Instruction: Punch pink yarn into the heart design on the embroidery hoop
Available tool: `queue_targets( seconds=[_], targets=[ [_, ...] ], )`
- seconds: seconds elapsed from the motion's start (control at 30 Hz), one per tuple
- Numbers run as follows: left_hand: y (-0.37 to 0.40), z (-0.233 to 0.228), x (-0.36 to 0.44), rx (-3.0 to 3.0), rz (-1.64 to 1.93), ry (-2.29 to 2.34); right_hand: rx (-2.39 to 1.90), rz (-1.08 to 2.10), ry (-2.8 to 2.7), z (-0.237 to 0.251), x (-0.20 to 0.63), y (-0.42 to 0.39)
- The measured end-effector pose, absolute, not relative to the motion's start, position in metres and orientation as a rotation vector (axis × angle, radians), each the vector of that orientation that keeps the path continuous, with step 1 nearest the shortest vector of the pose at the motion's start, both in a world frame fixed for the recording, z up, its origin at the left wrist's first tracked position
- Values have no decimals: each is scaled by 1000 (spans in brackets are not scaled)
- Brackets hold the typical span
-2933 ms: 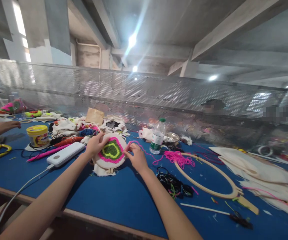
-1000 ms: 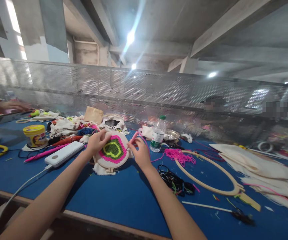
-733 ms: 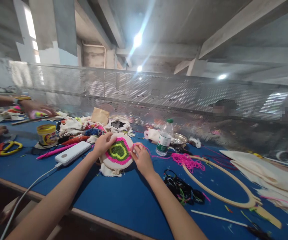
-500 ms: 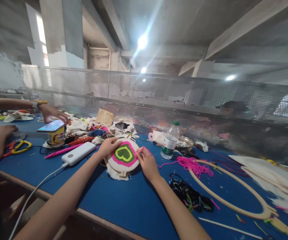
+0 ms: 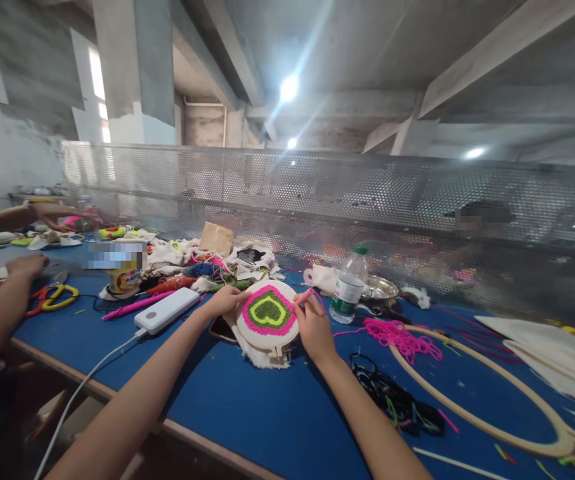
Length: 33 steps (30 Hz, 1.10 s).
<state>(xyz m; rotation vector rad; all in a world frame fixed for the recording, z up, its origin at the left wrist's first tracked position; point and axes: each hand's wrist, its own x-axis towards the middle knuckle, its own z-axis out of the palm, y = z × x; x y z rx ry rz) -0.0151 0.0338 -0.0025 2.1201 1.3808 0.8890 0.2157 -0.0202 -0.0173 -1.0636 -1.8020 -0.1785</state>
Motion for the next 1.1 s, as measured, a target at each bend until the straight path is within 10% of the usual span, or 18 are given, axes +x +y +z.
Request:
queue_targets(
  seconds=[1.1],
  targets=[
    [19,18,-11,2220,1435,1546,-1183,-66,-1858,-4,197,-41]
  ],
)
